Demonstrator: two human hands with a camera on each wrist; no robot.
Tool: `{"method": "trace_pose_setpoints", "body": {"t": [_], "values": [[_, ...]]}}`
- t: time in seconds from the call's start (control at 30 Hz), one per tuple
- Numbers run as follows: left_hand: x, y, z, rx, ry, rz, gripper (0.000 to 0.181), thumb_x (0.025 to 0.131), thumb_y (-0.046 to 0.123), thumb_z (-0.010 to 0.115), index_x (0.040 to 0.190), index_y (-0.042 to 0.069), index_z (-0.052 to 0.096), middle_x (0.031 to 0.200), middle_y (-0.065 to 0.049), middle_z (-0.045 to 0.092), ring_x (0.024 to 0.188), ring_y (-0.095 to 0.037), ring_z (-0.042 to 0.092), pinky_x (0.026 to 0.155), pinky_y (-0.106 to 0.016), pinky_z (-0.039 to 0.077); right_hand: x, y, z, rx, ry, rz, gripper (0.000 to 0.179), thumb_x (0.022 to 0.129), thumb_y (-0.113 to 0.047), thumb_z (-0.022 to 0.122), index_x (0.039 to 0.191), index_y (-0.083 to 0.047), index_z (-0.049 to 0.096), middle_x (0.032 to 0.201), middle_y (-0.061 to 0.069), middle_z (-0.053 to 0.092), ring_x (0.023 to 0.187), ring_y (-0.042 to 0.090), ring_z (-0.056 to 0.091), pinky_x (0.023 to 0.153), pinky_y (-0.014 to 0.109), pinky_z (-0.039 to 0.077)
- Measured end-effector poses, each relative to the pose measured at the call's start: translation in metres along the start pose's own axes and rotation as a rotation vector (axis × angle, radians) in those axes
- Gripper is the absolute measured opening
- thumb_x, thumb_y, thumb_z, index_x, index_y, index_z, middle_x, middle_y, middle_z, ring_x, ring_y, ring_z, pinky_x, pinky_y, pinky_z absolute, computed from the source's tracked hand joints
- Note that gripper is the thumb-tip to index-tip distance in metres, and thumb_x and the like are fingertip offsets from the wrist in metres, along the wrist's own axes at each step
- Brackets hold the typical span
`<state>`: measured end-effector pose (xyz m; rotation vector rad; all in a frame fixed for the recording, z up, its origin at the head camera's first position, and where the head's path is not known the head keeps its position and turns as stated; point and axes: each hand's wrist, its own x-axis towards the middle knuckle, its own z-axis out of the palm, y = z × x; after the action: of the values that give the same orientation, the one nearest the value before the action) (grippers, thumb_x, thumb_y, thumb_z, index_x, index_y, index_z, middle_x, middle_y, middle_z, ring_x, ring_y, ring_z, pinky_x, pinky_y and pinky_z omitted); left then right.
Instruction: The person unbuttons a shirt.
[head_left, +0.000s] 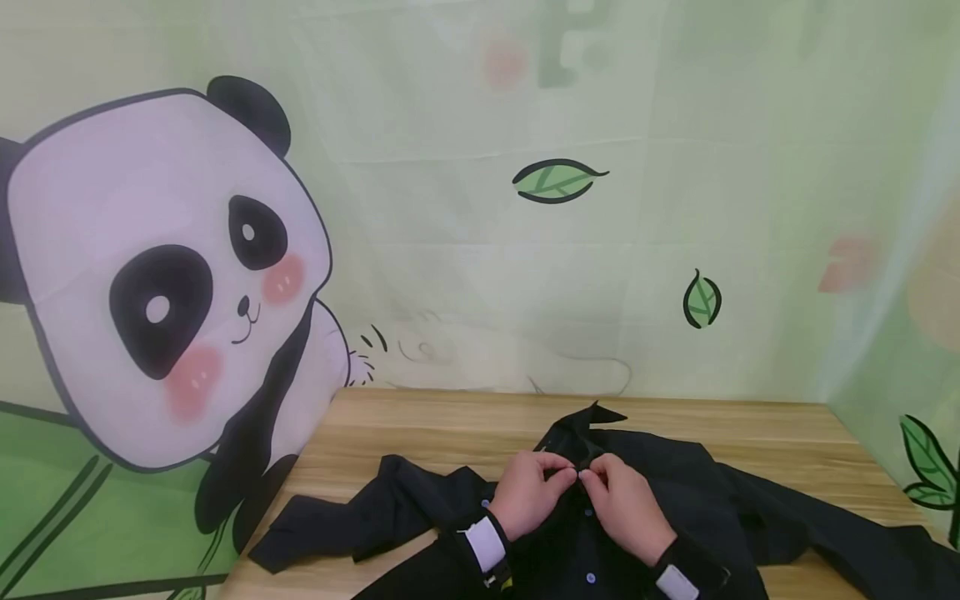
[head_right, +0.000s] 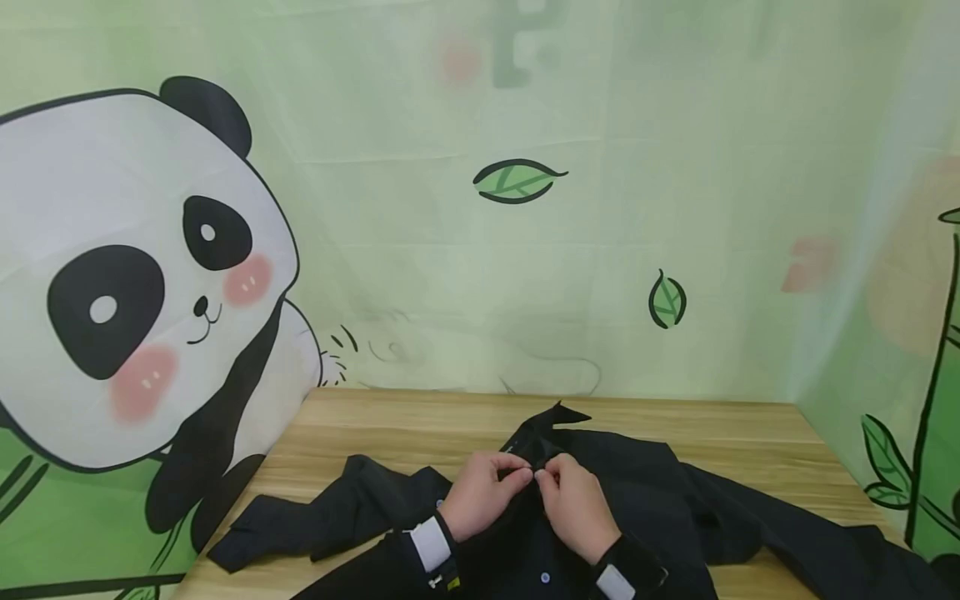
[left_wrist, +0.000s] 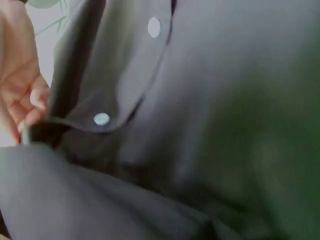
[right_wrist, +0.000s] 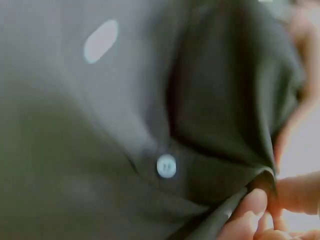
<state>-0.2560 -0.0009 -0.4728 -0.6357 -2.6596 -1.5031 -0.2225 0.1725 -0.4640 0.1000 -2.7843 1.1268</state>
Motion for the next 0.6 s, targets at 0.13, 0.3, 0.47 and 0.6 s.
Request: {"method": "trace_pose_setpoints", "body": {"t": [0.13, 0.3, 0.47, 0.6], "values": [[-0.001, -0.007, -0.006, -0.029, -0.033, 0.024, 0.013, 0.102, 0.023, 0.074, 0.102, 0.014, 0.083, 0.100, -0.001, 0.081, 0.088, -0.007, 0.065, 0.079, -0.026, 0.050, 0.007, 0.012, -0.010, 0.171, -0.020, 0.101, 0.017, 0.109, -0.016, 0.060, 0.104, 0.000, 0.064, 0.084, 0.005, 0.058, 0.072, 0.017, 0.051, 0.066, 0.030, 0.040], [-0.001, -0.026, -0.027, 0.024, 0.007, -0.003, 0.013, 0.103, 0.027, 0.072, 0.100, 0.019, 0.081, 0.100, 0.003, 0.080, 0.085, -0.007, 0.063, 0.079, -0.027, 0.049, 0.014, 0.037, -0.027, 0.235, 0.056, 0.224, 0.025, 0.114, -0.021, 0.048, 0.104, 0.000, 0.054, 0.077, 0.004, 0.052, 0.065, 0.019, 0.048, 0.061, 0.031, 0.039], [0.000, -0.042, -0.054, 0.171, -0.012, -0.061, 0.014, 0.101, 0.027, 0.074, 0.097, 0.016, 0.082, 0.093, 0.000, 0.079, 0.076, -0.011, 0.062, 0.070, -0.029, 0.048, 0.018, 0.050, -0.038, 0.312, 0.099, 0.284, 0.028, 0.116, -0.023, 0.044, 0.110, 0.002, 0.054, 0.090, 0.010, 0.070, 0.073, 0.016, 0.062, 0.068, 0.029, 0.050], [-0.003, -0.031, -0.055, 0.419, 0.048, 0.034, 0.012, 0.099, 0.018, 0.074, 0.105, 0.010, 0.078, 0.099, -0.006, 0.078, 0.084, -0.019, 0.069, 0.075, -0.035, 0.055, 0.018, 0.044, -0.035, 0.389, 0.059, 0.261, 0.026, 0.116, -0.023, 0.045, 0.110, 0.001, 0.053, 0.092, 0.010, 0.076, 0.075, 0.014, 0.071, 0.070, 0.027, 0.057]]}}
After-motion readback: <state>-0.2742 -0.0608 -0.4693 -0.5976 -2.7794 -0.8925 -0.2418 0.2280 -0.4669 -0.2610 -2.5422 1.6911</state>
